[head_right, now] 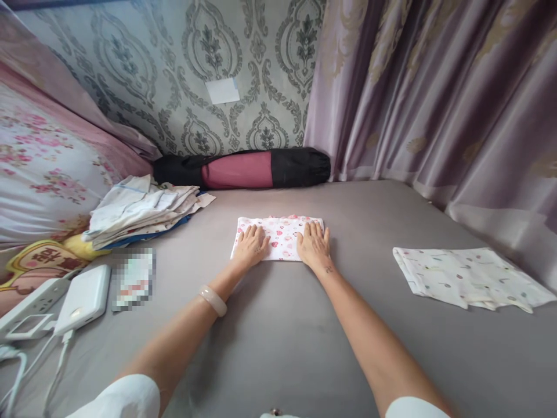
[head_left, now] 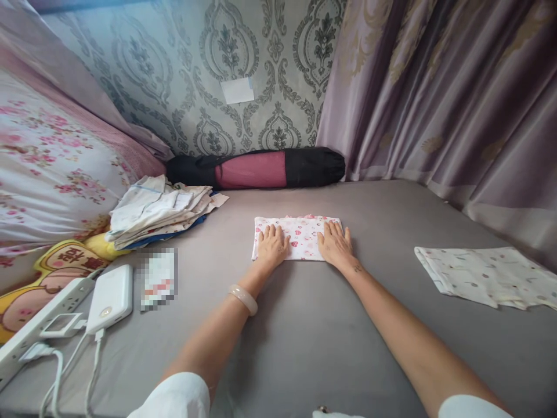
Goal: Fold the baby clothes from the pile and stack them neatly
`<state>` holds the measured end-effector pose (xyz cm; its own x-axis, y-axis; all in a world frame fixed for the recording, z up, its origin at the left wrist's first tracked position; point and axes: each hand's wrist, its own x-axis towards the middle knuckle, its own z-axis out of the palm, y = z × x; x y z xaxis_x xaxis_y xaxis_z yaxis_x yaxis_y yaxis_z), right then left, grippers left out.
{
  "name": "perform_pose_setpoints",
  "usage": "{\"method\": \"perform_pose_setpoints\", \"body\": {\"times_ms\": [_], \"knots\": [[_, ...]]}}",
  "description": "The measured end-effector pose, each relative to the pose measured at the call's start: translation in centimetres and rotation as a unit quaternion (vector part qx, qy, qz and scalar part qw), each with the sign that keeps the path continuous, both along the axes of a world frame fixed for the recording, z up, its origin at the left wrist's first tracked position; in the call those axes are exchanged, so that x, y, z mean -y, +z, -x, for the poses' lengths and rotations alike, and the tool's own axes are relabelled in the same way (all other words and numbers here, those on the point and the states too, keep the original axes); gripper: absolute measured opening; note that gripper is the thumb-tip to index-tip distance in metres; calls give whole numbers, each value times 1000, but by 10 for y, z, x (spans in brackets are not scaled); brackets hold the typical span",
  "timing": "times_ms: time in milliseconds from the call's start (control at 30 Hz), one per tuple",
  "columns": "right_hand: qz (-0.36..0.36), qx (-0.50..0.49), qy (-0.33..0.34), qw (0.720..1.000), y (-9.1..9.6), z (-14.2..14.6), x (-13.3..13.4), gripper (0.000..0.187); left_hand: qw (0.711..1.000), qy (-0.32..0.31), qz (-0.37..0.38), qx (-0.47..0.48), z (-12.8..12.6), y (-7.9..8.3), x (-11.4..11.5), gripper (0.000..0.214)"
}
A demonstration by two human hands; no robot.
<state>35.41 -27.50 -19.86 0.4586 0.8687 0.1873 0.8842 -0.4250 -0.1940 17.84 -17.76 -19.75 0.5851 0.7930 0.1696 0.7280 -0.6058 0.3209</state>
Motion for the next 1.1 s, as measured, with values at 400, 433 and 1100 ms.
{"method": "perform_pose_setpoints", "body": {"times_ms": [400, 433, 1100], "knots": [[27, -15, 128, 991, -3, 49, -35, 57, 994, -103, -39, 6, -18, -9, -4, 50], [27, -14, 129, 991, -4, 48, -35, 57, 993, -109, -38, 0, -18, -11, -5, 50], [-10, -7, 85, 996, -8, 45, -40, 54, 998, -39, -47, -27, -21, -10, -7, 50]]}}
